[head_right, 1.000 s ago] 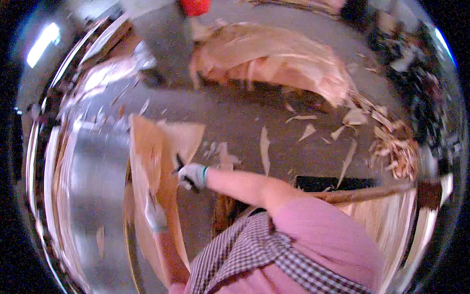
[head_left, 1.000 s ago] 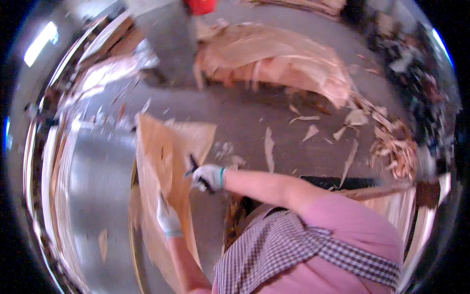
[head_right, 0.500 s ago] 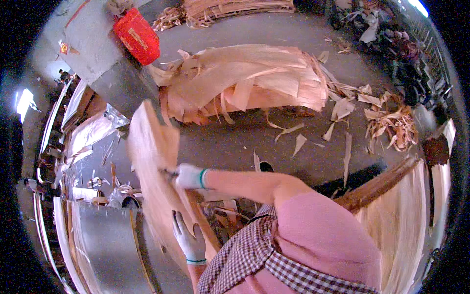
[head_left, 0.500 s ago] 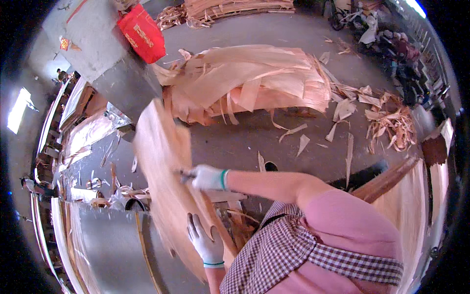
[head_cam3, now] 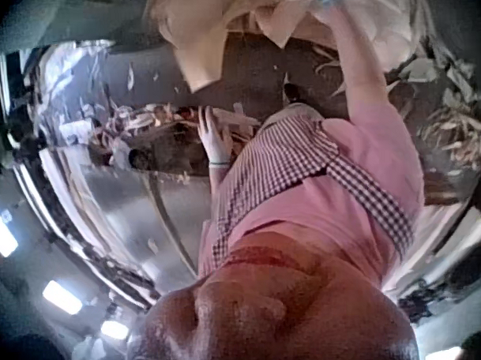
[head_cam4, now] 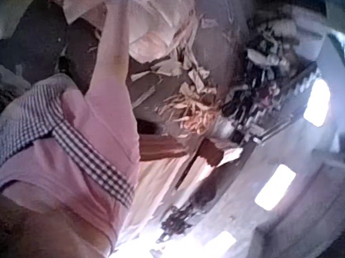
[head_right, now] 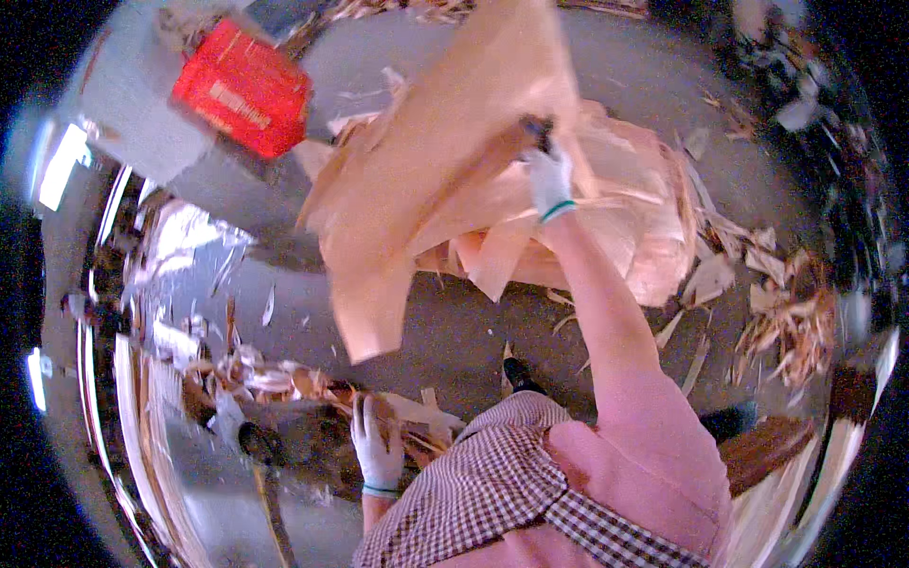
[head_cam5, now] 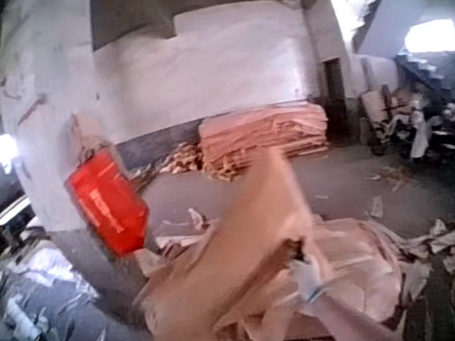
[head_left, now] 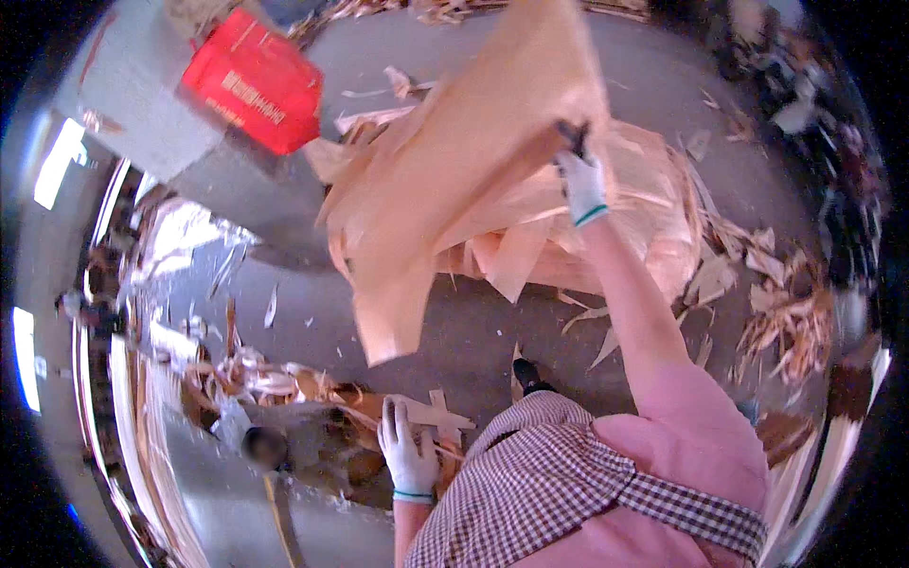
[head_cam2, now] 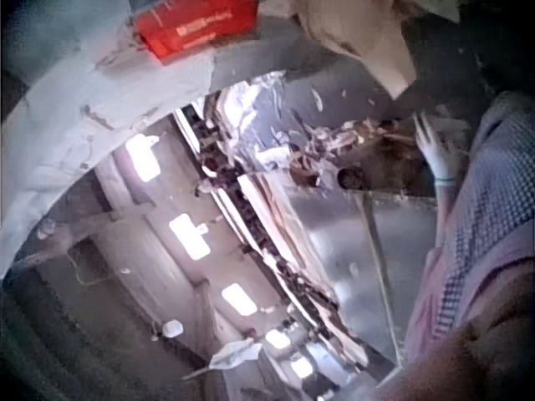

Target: The person uses a utility knife to carefully peel thin sheets of wood veneer from a large stack. They lift the veneer sheets, separate them, and place them onto a nearby pile. The process involves repetitive cutting and peeling actions to remove the veneer layers.

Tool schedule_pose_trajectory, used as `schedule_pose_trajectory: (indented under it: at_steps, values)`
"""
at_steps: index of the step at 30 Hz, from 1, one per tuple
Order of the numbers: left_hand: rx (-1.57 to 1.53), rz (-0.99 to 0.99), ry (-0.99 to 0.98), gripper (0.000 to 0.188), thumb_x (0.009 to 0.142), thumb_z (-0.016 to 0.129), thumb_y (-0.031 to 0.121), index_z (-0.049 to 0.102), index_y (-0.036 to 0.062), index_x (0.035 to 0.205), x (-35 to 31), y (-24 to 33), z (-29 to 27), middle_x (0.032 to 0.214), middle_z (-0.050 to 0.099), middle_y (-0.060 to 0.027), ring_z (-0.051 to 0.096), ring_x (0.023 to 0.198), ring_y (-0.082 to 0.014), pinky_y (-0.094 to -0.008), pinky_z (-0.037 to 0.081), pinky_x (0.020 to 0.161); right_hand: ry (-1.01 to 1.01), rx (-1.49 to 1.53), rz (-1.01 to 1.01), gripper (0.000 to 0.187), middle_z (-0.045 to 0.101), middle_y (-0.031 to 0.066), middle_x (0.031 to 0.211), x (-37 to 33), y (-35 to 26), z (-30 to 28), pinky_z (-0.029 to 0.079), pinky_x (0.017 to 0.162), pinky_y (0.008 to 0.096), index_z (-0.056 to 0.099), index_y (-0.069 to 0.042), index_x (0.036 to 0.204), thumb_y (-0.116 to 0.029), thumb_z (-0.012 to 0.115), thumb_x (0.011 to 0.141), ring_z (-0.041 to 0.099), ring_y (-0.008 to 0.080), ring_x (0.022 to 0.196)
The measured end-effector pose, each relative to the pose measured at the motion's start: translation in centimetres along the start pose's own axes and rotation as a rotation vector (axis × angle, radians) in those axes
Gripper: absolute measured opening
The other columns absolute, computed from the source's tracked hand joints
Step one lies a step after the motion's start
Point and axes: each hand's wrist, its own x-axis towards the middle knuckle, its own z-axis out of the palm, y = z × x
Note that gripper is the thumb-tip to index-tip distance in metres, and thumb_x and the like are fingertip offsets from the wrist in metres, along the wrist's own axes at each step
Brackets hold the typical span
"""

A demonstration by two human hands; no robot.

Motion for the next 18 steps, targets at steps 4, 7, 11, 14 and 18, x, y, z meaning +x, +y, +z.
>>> schedule_pose_trajectory:
  at_steps: [4,7,11,14,18]
  values:
    - [-0.004,-0.154,0.022,0.062,0.078,0.057,0.012,0.037,0.0026,0.136,1.4,-2.9,0.9,0.142,0.033,-0.0231,0.038,0.123,-0.0424,-0.0498,0.030,0.103,0.145,-0.017,0.163,0.013,0.047,-0.0025,0.057,8.7,8.9,-3.9,0.035,0.040,0.0313,0.054,-0.012,0.067,-0.011,0.060,0.079,0.048,0.0128,0.051]
    - [-0.058,-0.320,0.122,0.058,0.080,0.058,0.012,0.039,0.0033,0.134,0.9,-6.4,1.0,0.142,0.035,-0.0215,0.042,0.120,-0.0399,-0.0450,0.035,0.100,0.053,0.059,0.341,0.013,0.049,-0.0008,0.067,11.1,12.7,-5.5,0.039,0.056,0.0400,0.054,-0.012,0.074,-0.018,0.053,0.085,0.047,0.0161,0.062]
    - [-0.104,-0.605,0.451,0.054,0.080,0.057,0.008,0.043,0.0013,0.132,-2.0,-14.0,-1.3,0.138,0.040,-0.0202,0.040,0.126,-0.0351,-0.0383,0.030,0.107,0.047,0.239,0.580,0.019,0.051,0.0015,0.074,12.9,16.4,-6.7,0.042,0.072,0.0488,0.053,-0.014,0.081,-0.029,0.046,0.092,0.048,0.0208,0.069]
    - [-0.217,-0.803,0.777,0.051,0.079,0.057,0.004,0.045,-0.0032,0.128,-5.0,-21.6,-3.5,0.133,0.048,-0.0179,0.043,0.126,-0.0286,-0.0348,0.028,0.108,0.175,0.118,0.600,0.026,0.055,-0.0012,0.065,15.4,18.4,-9.3,0.035,0.084,0.0573,0.048,-0.022,0.075,-0.041,0.043,0.093,0.056,0.0190,0.072]
    - [-0.545,-1.006,1.576,0.051,0.081,0.054,0.001,0.042,-0.0036,0.131,-10.5,-31.3,-6.8,0.133,0.047,-0.0167,0.045,0.123,-0.0266,-0.0347,0.032,0.105,0.251,-0.247,0.754,0.048,0.062,0.0015,0.098,8.2,22.4,-5.4,0.036,0.090,0.0557,0.059,-0.021,0.104,-0.061,0.043,0.084,0.055,0.0253,0.090]
